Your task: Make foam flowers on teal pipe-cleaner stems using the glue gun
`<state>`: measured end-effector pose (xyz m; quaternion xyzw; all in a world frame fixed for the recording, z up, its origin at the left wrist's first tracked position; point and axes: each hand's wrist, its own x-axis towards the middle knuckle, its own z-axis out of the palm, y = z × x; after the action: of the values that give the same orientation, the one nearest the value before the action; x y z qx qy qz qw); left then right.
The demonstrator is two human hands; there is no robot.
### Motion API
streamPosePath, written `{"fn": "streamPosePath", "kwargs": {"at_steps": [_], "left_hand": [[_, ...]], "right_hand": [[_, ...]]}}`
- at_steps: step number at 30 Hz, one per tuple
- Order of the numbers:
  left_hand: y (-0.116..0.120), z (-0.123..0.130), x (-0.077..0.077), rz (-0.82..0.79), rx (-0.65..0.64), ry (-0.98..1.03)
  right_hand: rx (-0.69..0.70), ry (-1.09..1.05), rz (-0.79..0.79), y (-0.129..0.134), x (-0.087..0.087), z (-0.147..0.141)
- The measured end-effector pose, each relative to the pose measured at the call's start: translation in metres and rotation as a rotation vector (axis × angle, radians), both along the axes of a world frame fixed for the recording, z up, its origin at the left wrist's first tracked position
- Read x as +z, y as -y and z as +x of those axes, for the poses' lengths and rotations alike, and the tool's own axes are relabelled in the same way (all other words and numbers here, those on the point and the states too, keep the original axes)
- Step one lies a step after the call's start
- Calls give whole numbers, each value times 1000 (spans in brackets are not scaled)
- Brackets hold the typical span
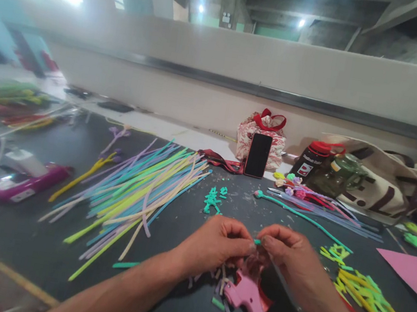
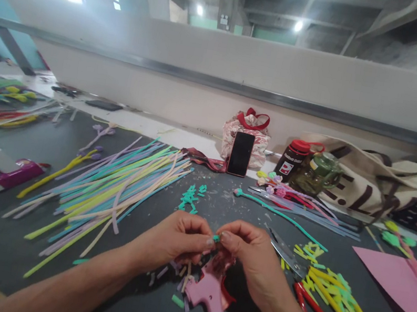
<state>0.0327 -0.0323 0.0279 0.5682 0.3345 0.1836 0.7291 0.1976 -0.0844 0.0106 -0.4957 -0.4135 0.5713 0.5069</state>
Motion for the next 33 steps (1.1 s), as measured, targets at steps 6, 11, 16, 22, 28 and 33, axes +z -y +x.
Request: {"fn": "streamPosePath", "kwargs": {"at_steps": [6, 11, 16, 22, 28, 33], "left_hand": [[2, 0, 4, 105, -17, -8], [6, 1, 6, 171, 2, 2], [8, 1, 4, 194, 15, -40], [5, 2, 0, 107, -4, -18], [6, -1, 2, 79, -41, 40], [17, -21, 6, 72, -77, -59]], "right_hand": [[3, -85, -40, -1, -3, -4], [25, -180, -90, -2, -7, -6], [28, -186, -93, -3, -9, -6], [-33, -123, -42, -3, -10, -8], [-111, 45, 85, 1, -5, -1], [-225, -92, 73, 6, 8, -3]]}}
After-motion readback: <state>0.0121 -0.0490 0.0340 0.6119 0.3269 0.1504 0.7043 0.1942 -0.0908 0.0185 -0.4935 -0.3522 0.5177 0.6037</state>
